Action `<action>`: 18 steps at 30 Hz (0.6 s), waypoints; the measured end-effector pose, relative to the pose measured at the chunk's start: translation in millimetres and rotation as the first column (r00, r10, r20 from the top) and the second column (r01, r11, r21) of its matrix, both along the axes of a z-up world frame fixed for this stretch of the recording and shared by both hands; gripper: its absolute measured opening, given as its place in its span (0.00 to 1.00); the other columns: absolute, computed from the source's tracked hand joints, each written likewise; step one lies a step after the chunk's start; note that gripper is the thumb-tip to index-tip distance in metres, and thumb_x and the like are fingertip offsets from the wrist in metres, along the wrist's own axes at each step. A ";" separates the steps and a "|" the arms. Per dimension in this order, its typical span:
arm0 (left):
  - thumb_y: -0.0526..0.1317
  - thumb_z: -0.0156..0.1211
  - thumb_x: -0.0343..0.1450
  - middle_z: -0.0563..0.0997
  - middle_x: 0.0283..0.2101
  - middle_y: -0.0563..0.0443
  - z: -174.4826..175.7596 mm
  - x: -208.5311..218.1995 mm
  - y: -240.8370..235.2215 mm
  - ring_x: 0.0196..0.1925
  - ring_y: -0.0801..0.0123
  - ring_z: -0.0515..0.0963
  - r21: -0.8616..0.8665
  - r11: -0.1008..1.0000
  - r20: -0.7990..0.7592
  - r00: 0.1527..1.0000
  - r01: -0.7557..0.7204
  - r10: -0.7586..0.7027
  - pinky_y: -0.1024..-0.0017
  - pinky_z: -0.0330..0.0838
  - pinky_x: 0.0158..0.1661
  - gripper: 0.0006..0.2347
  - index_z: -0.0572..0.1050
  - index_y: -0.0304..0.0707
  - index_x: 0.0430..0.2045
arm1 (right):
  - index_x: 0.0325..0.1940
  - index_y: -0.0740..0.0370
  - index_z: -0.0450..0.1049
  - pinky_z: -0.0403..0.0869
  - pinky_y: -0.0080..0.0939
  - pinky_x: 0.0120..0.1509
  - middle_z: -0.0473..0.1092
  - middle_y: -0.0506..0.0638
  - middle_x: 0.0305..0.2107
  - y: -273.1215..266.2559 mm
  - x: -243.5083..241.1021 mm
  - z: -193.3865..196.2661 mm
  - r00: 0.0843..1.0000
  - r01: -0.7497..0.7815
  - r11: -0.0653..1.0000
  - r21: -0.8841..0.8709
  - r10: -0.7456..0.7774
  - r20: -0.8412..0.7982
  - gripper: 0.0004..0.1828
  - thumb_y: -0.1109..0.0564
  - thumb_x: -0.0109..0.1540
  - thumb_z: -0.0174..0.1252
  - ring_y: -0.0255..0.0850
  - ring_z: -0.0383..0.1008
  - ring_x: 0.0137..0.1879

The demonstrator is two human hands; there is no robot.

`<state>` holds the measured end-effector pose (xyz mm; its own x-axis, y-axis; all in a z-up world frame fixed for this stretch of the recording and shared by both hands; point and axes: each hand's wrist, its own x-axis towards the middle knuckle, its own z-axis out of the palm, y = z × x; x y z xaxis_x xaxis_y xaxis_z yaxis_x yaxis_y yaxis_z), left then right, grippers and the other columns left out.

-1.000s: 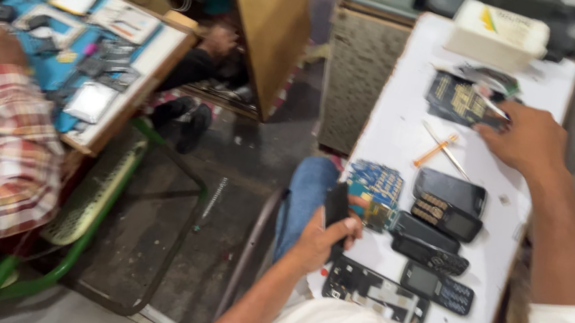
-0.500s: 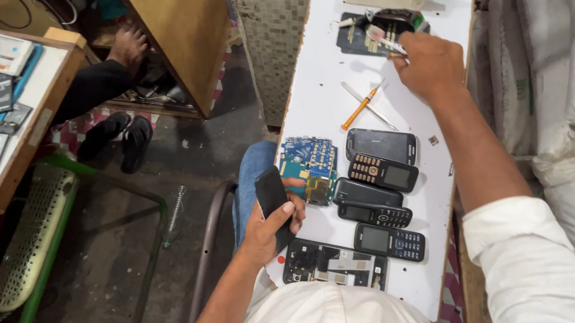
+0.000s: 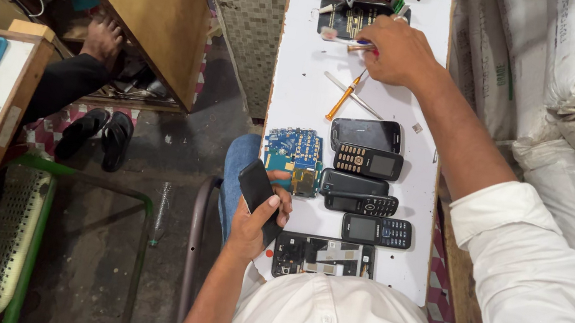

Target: The person sorts and organizes various mobile phone parts and circuit boards on a workbench. They pick up, inspect, and place down multiple phone bodies, batteries, and circuit boards, arranging them in a neat row.

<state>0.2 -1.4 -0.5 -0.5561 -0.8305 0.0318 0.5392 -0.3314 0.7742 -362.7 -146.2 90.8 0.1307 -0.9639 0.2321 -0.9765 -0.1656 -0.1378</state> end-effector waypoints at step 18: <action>0.37 0.59 0.73 0.76 0.34 0.47 -9.4 -0.3 0.3 0.30 0.72 0.72 -0.017 1.000 0.002 1.000 -0.021 0.021 0.73 0.69 0.34 0.18 0.67 0.30 0.57 | 0.52 0.63 0.81 0.70 0.54 0.57 0.71 0.59 0.41 -11.9 -13.6 -23.2 0.978 0.007 0.993 -0.116 0.017 0.207 0.12 0.61 0.65 0.60 0.56 0.71 0.50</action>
<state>-0.2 -1.1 -9.9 -0.5383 -0.8416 0.0450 0.5445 -0.3065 0.7808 -376.3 -158.0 67.6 0.0732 -0.9284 0.3644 -0.9279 -0.1973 -0.3163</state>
